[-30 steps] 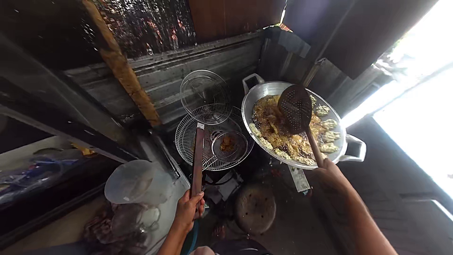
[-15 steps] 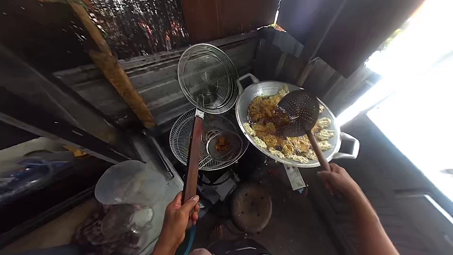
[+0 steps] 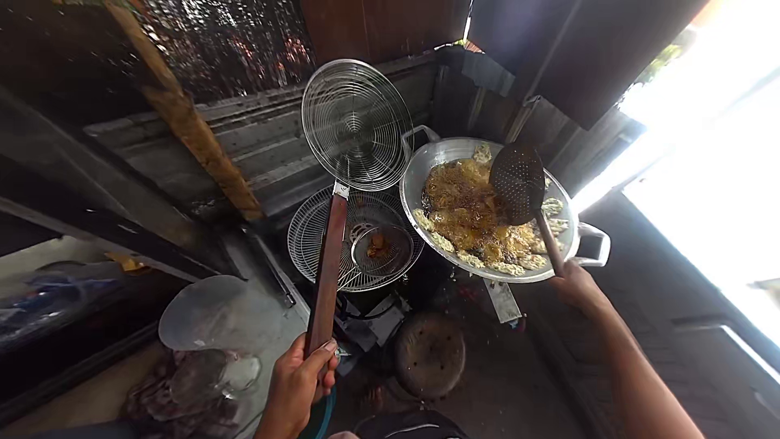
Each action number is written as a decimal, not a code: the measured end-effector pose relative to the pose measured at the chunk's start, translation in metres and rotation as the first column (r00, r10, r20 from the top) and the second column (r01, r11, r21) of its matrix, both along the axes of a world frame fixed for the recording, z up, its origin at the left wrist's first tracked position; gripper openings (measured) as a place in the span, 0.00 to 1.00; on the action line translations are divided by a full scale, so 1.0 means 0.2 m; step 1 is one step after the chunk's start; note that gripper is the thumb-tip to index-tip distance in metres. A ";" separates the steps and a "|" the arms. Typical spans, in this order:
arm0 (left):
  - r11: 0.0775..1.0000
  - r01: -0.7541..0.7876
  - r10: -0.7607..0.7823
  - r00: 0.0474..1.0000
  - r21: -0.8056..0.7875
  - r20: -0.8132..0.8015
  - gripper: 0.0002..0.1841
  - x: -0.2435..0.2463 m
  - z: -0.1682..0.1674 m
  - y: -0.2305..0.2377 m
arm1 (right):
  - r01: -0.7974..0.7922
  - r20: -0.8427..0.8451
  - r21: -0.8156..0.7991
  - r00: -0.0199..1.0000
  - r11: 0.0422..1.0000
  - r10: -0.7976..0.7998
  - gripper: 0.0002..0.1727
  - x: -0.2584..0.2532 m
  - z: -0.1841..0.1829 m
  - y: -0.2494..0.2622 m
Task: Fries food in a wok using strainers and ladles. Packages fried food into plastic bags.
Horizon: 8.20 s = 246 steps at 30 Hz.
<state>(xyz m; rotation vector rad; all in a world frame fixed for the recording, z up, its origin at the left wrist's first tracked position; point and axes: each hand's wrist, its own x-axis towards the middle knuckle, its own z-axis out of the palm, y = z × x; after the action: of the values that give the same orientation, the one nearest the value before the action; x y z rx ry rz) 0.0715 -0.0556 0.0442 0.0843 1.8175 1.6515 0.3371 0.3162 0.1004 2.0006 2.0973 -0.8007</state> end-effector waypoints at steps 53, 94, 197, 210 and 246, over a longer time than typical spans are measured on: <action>0.984 0.140 -0.145 0.988 -0.110 -0.044 0.05 0.01 0.09 0.06 | 0.221 -0.432 -0.129 0.865 0.967 -0.256 0.13 0.11 0.03 -0.46; 0.939 0.253 -0.280 0.956 -0.233 -0.087 0.08 -0.09 0.11 0.27 | 0.227 -0.110 -0.039 0.967 0.973 -0.230 0.25 0.02 -0.06 -0.15; 0.897 0.441 -0.413 0.817 0.025 0.404 0.06 0.29 0.34 0.51 | 0.212 -0.644 -0.131 0.725 0.968 -0.246 0.13 -0.13 -0.03 -0.35; 0.913 0.406 -0.363 0.842 -0.025 0.399 0.05 0.29 0.35 0.50 | 0.191 -0.432 0.104 0.892 0.976 -0.129 0.16 -0.08 -0.15 -0.46; 0.953 0.265 -0.295 0.926 0.151 0.236 0.08 0.18 0.55 0.36 | 0.221 -0.502 -0.092 0.832 0.971 -0.237 0.15 0.14 -0.08 -0.62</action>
<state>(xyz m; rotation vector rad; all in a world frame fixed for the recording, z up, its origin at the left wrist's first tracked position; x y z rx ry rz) 0.1068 0.0155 0.1552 0.1664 1.4419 1.4876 0.3645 0.1920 0.0846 2.2390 2.0768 -1.5510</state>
